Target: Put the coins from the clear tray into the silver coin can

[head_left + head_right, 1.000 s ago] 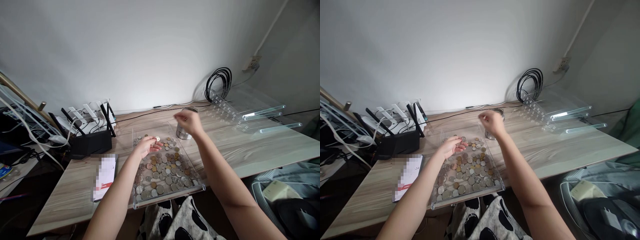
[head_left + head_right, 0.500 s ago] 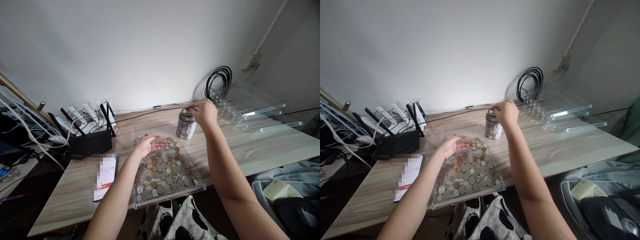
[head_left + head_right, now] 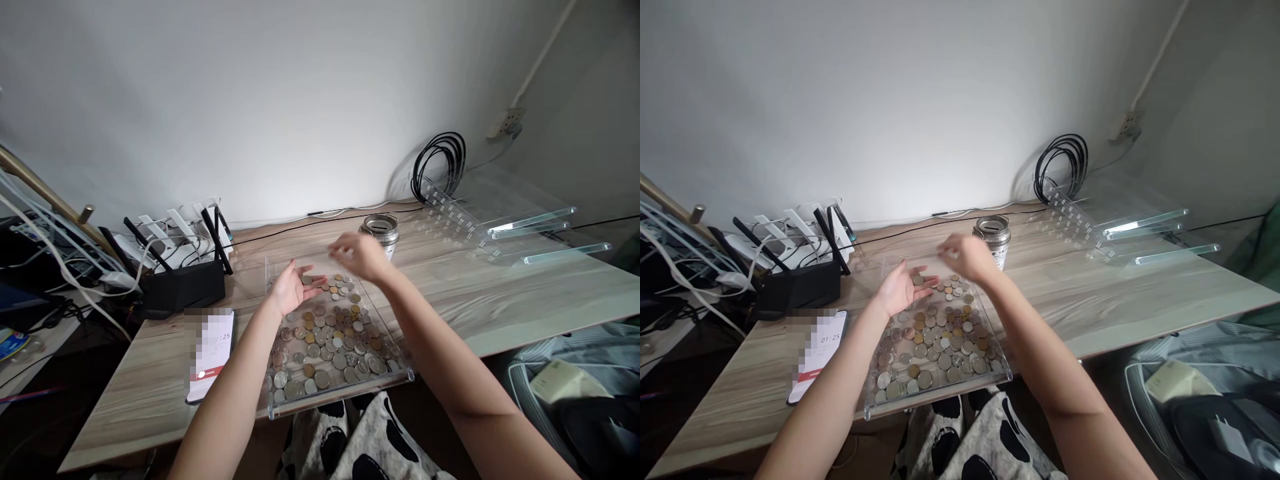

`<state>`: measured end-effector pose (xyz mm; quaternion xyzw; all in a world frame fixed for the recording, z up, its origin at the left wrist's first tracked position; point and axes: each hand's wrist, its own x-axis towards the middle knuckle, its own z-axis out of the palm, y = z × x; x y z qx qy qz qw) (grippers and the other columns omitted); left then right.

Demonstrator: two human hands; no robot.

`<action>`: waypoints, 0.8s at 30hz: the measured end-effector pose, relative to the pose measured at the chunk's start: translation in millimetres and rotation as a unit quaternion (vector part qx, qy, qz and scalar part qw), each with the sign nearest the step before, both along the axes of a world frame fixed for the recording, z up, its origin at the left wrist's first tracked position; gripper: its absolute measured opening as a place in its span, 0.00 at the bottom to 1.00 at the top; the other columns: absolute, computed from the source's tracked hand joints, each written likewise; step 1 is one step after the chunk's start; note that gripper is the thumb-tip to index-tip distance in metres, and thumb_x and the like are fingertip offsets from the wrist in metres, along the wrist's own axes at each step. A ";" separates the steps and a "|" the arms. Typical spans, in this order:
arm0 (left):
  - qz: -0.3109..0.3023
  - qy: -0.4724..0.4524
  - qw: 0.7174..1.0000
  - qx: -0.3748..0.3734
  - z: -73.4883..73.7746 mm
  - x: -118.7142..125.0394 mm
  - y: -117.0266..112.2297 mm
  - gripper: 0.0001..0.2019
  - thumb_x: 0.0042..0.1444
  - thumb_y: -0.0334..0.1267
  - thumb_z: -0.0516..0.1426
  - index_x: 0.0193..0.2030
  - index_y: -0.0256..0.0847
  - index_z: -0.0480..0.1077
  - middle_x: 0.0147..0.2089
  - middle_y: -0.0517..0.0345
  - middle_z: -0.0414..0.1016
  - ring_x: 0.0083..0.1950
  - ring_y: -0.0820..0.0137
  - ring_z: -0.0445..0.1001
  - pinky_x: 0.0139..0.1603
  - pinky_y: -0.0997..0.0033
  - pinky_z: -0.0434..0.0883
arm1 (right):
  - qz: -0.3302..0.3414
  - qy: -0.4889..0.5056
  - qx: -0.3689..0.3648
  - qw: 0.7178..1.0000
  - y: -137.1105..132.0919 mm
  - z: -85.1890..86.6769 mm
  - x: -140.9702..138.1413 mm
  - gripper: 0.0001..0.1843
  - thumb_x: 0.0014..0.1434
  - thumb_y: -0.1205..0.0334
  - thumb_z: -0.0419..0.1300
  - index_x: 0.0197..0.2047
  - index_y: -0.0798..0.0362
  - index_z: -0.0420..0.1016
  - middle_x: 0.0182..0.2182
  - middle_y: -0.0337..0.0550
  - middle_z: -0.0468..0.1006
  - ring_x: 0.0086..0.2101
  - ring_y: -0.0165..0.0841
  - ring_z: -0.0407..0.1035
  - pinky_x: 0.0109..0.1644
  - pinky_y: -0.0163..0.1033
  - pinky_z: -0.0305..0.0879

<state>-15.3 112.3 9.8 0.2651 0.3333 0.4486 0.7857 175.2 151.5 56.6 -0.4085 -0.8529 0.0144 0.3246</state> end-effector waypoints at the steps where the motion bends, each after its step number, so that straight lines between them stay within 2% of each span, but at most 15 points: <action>1: -0.001 -0.018 1.000 0.004 -0.3 -0.9 0.4 0.23 0.57 0.51 0.40 0.41 0.33 0.65 0.36 0.43 0.73 0.39 0.63 0.74 0.39 0.65 0.69 | 0.068 -0.046 -0.033 0.996 -6.9 -5.1 -11.7 0.11 0.51 0.61 0.53 0.34 0.51 0.76 0.33 0.41 0.75 0.30 0.29 0.65 0.32 0.32 0.57; 2: -0.002 -0.030 1.000 0.007 -0.6 -1.7 0.7 0.24 0.56 0.53 0.40 0.40 0.34 0.65 0.34 0.45 0.73 0.37 0.64 0.74 0.38 0.65 0.69 | 0.115 -0.088 -0.056 0.988 -12.4 -10.3 -22.5 0.10 0.51 0.61 0.54 0.32 0.51 0.76 0.32 0.41 0.75 0.29 0.28 0.65 0.30 0.31 0.56; 4: -0.007 -0.038 0.999 0.011 -0.9 -2.2 0.7 0.26 0.55 0.56 0.40 0.39 0.35 0.66 0.31 0.48 0.72 0.32 0.66 0.73 0.36 0.65 0.69 | 0.136 -0.141 -0.070 0.978 -19.0 -18.8 -38.6 0.08 0.50 0.62 0.54 0.29 0.52 0.75 0.30 0.41 0.75 0.28 0.28 0.65 0.29 0.31 0.53; 6: -0.020 -0.030 0.999 0.017 -0.2 -1.3 -0.6 0.27 0.54 0.57 0.39 0.40 0.36 0.66 0.30 0.50 0.72 0.32 0.66 0.73 0.37 0.63 0.69 | 0.116 -0.155 -0.068 0.979 -20.3 -21.3 -44.2 0.10 0.52 0.64 0.53 0.28 0.52 0.75 0.28 0.42 0.74 0.28 0.28 0.65 0.29 0.31 0.52; 9: -0.052 -0.007 0.997 0.051 2.6 1.4 -4.1 0.28 0.53 0.58 0.39 0.45 0.38 0.65 0.36 0.47 0.73 0.39 0.64 0.73 0.42 0.60 0.67 | 0.073 -0.107 -0.053 0.990 -14.4 -10.9 -29.9 0.12 0.55 0.64 0.50 0.34 0.51 0.75 0.30 0.42 0.75 0.29 0.29 0.65 0.30 0.31 0.54; 12: -0.072 0.058 0.992 0.083 3.8 3.8 -6.0 0.29 0.54 0.58 0.38 0.49 0.38 0.63 0.45 0.44 0.71 0.46 0.62 0.70 0.44 0.61 0.67 | -0.058 -0.007 0.007 0.998 0.7 8.5 5.7 0.14 0.56 0.63 0.49 0.38 0.50 0.75 0.35 0.42 0.75 0.34 0.31 0.65 0.34 0.33 0.57; 14: -0.062 0.121 0.986 0.094 2.6 4.7 -5.3 0.28 0.55 0.56 0.38 0.48 0.37 0.64 0.47 0.43 0.70 0.46 0.63 0.70 0.43 0.64 0.67 | -0.171 0.034 0.054 0.983 15.0 18.4 32.1 0.14 0.55 0.61 0.49 0.38 0.50 0.75 0.36 0.43 0.75 0.37 0.33 0.65 0.36 0.35 0.58; 17: -0.005 0.228 0.969 0.096 0.6 4.8 -2.3 0.22 0.56 0.51 0.41 0.45 0.36 0.65 0.45 0.44 0.71 0.43 0.66 0.71 0.40 0.68 0.68 | -0.251 0.012 0.037 0.967 36.7 22.6 60.2 0.14 0.52 0.60 0.51 0.36 0.50 0.77 0.33 0.43 0.76 0.37 0.36 0.65 0.35 0.36 0.58; 19: 0.045 0.302 0.948 0.093 0.6 3.2 0.1 0.17 0.56 0.45 0.45 0.43 0.36 0.65 0.43 0.45 0.72 0.40 0.68 0.72 0.37 0.70 0.68 | -0.272 -0.013 -0.012 0.962 46.7 20.4 68.2 0.14 0.49 0.60 0.52 0.34 0.50 0.77 0.31 0.43 0.76 0.35 0.36 0.66 0.33 0.36 0.59; 21: 0.105 0.378 0.914 0.103 1.1 -0.1 2.4 0.13 0.55 0.39 0.46 0.43 0.37 0.64 0.41 0.48 0.73 0.37 0.69 0.72 0.36 0.71 0.68 | -0.290 -0.022 -0.043 0.956 50.0 17.9 69.5 0.14 0.48 0.59 0.53 0.34 0.50 0.78 0.30 0.44 0.76 0.34 0.36 0.66 0.33 0.36 0.59; 22: 0.134 0.420 0.890 0.118 1.1 -2.1 3.4 0.12 0.55 0.37 0.46 0.43 0.38 0.65 0.40 0.48 0.73 0.37 0.69 0.72 0.36 0.71 0.68 | -0.294 -0.021 -0.041 0.955 48.7 17.3 68.5 0.14 0.48 0.59 0.52 0.35 0.50 0.77 0.30 0.44 0.76 0.35 0.37 0.66 0.33 0.37 0.59; 24: 0.174 0.513 0.824 0.167 -0.9 -5.8 4.5 0.12 0.54 0.33 0.45 0.41 0.38 0.67 0.40 0.49 0.73 0.38 0.68 0.72 0.40 0.69 0.67 | -0.291 0.001 0.000 0.957 40.9 17.2 63.3 0.16 0.49 0.60 0.52 0.37 0.51 0.76 0.33 0.46 0.75 0.38 0.38 0.65 0.36 0.38 0.60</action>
